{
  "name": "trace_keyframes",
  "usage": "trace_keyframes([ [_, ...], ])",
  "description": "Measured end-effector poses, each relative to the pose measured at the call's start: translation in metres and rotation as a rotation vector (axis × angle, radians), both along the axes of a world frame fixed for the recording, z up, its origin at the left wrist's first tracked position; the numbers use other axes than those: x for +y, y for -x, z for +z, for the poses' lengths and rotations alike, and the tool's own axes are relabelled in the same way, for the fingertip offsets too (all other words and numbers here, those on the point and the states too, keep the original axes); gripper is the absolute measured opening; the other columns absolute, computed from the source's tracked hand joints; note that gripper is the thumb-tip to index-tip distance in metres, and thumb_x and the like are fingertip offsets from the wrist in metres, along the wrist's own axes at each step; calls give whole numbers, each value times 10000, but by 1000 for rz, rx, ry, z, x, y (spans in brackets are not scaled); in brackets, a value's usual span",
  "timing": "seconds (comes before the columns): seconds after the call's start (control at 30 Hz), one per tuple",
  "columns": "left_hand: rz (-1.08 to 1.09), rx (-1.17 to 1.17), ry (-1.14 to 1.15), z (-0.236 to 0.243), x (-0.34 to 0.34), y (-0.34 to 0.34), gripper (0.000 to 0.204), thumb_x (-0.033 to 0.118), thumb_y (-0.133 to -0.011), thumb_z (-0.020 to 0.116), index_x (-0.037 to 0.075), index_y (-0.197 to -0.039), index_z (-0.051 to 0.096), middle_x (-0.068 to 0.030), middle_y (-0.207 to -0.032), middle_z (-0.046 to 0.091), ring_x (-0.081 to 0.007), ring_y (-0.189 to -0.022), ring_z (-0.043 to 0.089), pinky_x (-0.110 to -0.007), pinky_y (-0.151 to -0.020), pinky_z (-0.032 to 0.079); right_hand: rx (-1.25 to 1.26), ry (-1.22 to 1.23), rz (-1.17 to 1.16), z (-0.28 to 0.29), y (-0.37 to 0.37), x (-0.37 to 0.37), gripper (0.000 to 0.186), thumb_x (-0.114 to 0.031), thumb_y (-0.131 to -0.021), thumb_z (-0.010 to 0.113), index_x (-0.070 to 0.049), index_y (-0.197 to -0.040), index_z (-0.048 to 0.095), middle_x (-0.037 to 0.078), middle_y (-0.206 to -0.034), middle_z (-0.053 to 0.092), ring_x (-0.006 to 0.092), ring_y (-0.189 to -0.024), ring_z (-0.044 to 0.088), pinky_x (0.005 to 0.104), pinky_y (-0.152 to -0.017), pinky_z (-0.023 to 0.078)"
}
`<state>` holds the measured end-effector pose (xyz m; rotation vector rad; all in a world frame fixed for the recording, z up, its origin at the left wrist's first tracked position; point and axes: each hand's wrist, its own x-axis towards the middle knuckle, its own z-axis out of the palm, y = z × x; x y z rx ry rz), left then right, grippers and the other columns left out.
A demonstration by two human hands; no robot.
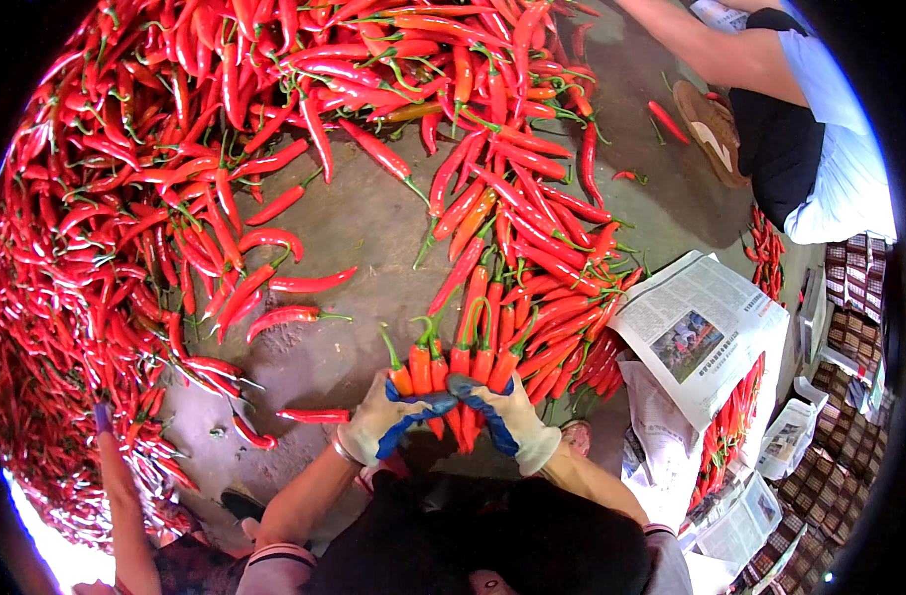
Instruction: The person sits on the floor and sorts red chili peppers from a large pile, placing them into a newspaper-lined box. They then lift the box, place it on a scale, and wrap the contents with newspaper.
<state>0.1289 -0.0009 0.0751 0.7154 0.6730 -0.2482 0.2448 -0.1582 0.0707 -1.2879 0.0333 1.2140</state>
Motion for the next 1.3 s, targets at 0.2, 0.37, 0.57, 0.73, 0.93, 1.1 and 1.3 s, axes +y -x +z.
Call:
trace_keyframes([
  [0.2,11,-442,-1126,6,53,-13,531,56,-619,770,7,-1125,617,-163,-1125,635,-326,-1079,597,-388,-935,466,-604,-175,119,-28,1,47,581,-112,-642,791,-7,-1161,550,144,-1135,598,262,-1043,587,370,-920,465],
  [0.37,99,-448,-1101,-50,54,6,510,40,-677,741,1,-1162,589,-160,-1196,599,-294,-1130,568,-378,-966,442,-982,-190,237,-46,-2,65,599,-137,-600,768,-29,-1148,552,178,-1125,587,377,-1061,560,449,-939,449],
  [0.57,109,-349,-973,-63,46,18,556,12,-697,718,5,-1222,538,-136,-1215,566,-262,-1147,535,-366,-1000,408,-1002,-192,265,-45,-3,73,646,-139,-602,769,-27,-1187,518,172,-1150,574,364,-1073,557,440,-953,441],
  [0.73,-147,-75,-1021,-29,34,11,546,29,-740,714,1,-1243,502,-122,-1173,581,-242,-1101,557,-353,-968,435,-654,284,198,13,-1,36,932,-255,-685,792,-4,-1417,273,235,-1287,479,353,-1220,462,429,-1045,363],
  [0.93,-370,-72,-909,75,28,-64,534,6,-709,688,15,-1218,525,-123,-1120,601,-258,-1013,595,-357,-916,460,-1134,91,-152,80,-46,5,765,-190,-640,738,26,-1288,394,261,-1272,427,436,-1205,412,468,-1040,343],
  [1.1,-690,-744,-1169,176,-77,-206,547,36,-645,704,-6,-1168,554,-165,-1083,618,-343,-990,599,-380,-895,466,-1294,567,-248,132,-86,-111,839,-200,-647,789,23,-1329,355,235,-1274,450,399,-1183,444,464,-1016,345],
  [1.3,-1337,-820,-843,219,-202,-333,533,99,-670,743,41,-1170,570,-133,-944,656,-158,-827,597,-333,-786,491,-410,-51,-992,142,-93,-204,378,-117,-968,503,-45,-1329,415,86,-1157,589,154,-969,589,293,-850,478],
])
